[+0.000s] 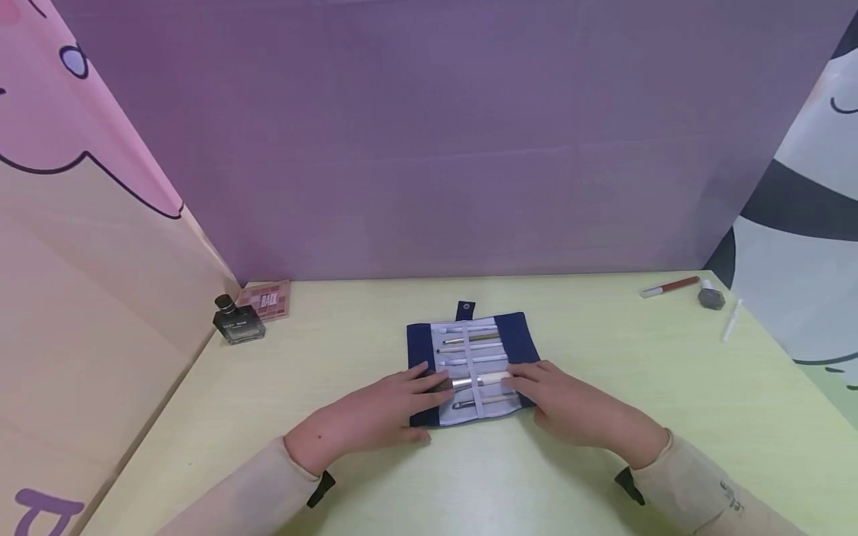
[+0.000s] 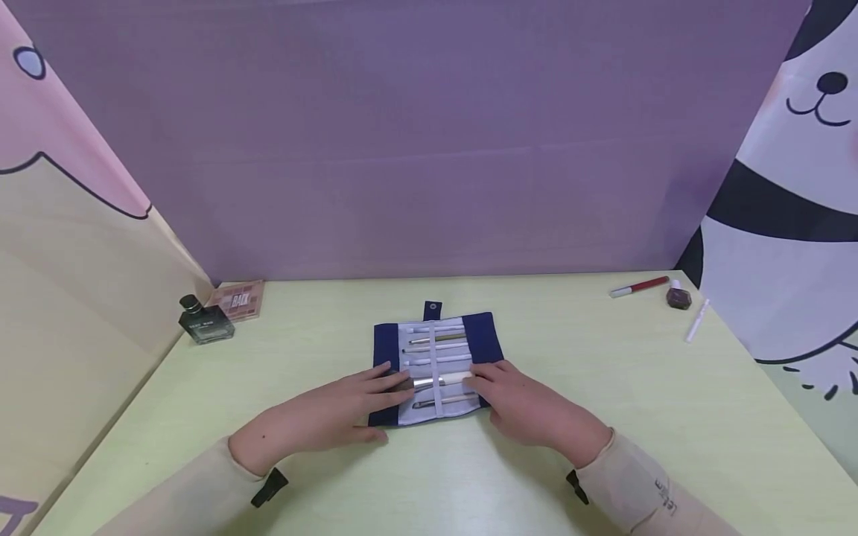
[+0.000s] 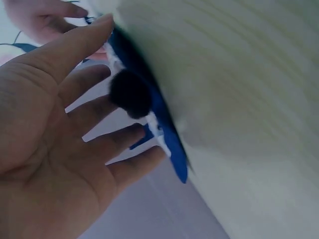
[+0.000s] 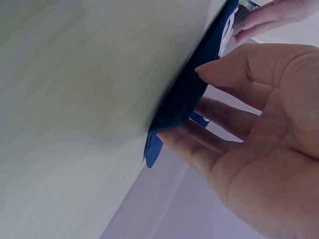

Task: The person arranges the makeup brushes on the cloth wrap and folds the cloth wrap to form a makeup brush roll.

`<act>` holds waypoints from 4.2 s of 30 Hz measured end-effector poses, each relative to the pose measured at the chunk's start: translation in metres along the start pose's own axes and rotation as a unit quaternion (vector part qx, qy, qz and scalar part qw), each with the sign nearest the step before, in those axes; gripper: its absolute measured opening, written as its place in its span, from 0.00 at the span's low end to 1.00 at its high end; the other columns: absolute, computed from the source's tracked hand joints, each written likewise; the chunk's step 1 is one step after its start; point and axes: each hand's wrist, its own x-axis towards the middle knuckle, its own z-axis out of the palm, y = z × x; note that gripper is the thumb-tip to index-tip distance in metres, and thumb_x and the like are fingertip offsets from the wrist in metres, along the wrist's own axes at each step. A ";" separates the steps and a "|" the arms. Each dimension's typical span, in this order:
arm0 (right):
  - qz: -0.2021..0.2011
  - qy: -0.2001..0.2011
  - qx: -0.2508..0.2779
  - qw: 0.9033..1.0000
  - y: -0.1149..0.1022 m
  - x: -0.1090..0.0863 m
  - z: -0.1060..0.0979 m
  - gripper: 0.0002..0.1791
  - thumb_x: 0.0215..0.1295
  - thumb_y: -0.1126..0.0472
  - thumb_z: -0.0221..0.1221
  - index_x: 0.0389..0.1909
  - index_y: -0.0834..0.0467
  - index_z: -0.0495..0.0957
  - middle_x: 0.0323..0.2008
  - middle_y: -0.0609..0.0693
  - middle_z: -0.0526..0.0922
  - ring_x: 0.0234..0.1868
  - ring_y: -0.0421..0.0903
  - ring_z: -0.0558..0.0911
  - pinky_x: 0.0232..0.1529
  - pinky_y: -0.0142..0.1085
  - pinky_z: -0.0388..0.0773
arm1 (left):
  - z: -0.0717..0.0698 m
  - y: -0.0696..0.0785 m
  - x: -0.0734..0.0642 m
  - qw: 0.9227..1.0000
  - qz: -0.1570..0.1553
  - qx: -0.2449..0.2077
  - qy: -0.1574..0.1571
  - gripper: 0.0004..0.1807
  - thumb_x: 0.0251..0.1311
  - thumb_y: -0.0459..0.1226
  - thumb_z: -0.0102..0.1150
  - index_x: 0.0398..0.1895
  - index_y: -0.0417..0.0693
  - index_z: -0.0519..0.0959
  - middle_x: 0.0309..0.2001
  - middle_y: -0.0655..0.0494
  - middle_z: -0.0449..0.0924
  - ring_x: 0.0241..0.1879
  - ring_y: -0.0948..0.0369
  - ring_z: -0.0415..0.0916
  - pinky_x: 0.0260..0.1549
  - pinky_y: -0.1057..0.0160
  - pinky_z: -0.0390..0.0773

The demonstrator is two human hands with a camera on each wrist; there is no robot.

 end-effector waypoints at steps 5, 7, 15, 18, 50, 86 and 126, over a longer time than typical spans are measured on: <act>-0.019 0.014 -0.020 1.000 0.002 -0.001 0.002 0.29 0.70 0.74 0.60 0.71 0.60 0.77 0.75 0.61 0.76 0.72 0.63 0.76 0.69 0.56 0.79 | 0.007 -0.009 0.009 1.000 0.007 0.005 -0.016 0.37 0.74 0.50 0.65 0.83 0.63 0.65 0.88 0.58 0.52 0.88 0.46 0.47 0.82 0.45 0.63; -0.028 0.021 -0.026 0.999 0.003 -0.001 0.002 0.28 0.70 0.73 0.60 0.71 0.59 0.77 0.74 0.61 0.77 0.71 0.63 0.77 0.69 0.56 0.79 | 0.008 -0.012 0.011 1.000 0.009 -0.005 -0.020 0.37 0.74 0.51 0.64 0.83 0.64 0.65 0.88 0.58 0.52 0.88 0.47 0.49 0.82 0.46 0.64; -0.035 0.025 -0.026 0.999 0.008 0.000 0.002 0.26 0.73 0.72 0.59 0.70 0.59 0.77 0.74 0.61 0.77 0.72 0.67 0.77 0.71 0.60 0.76 | 0.006 -0.016 0.012 0.999 0.018 -0.027 -0.024 0.34 0.76 0.50 0.62 0.82 0.66 0.66 0.88 0.60 0.53 0.87 0.49 0.52 0.78 0.44 0.69; -0.033 0.025 -0.021 0.999 0.008 0.000 0.001 0.25 0.74 0.72 0.59 0.70 0.59 0.78 0.73 0.60 0.78 0.72 0.67 0.77 0.72 0.60 0.76 | 0.004 -0.015 0.011 0.999 0.020 -0.031 -0.029 0.33 0.78 0.50 0.60 0.82 0.68 0.66 0.88 0.61 0.53 0.87 0.49 0.53 0.78 0.43 0.70; 0.010 0.048 0.028 0.998 0.020 0.016 -0.011 0.13 0.74 0.66 0.64 0.55 0.54 0.89 0.48 0.47 0.90 0.39 0.34 0.81 0.43 0.33 0.83 | -0.007 -0.007 0.019 0.991 -0.059 -0.117 0.005 0.26 0.83 0.39 0.53 0.81 0.57 0.70 0.18 0.64 0.60 0.17 0.67 0.59 0.23 0.69 0.64; 0.065 0.062 -0.060 0.994 0.022 0.048 0.000 0.35 0.71 0.62 0.69 0.75 0.58 0.68 0.55 0.57 0.81 0.53 0.52 0.82 0.58 0.50 0.84 | -0.001 -0.016 0.045 0.986 -0.091 -0.005 0.140 0.25 0.67 0.37 0.74 0.66 0.48 0.82 0.57 0.50 0.85 0.56 0.52 0.83 0.62 0.52 0.84; -0.109 0.062 -0.199 0.972 0.018 0.016 0.005 0.27 0.69 0.63 0.69 0.68 0.52 0.82 0.58 0.48 0.91 0.52 0.49 0.91 0.54 0.47 0.86 | 0.004 -0.004 0.028 0.994 0.057 0.084 0.040 0.29 0.76 0.35 0.62 0.77 0.57 0.74 0.75 0.55 0.77 0.72 0.55 0.79 0.67 0.54 0.82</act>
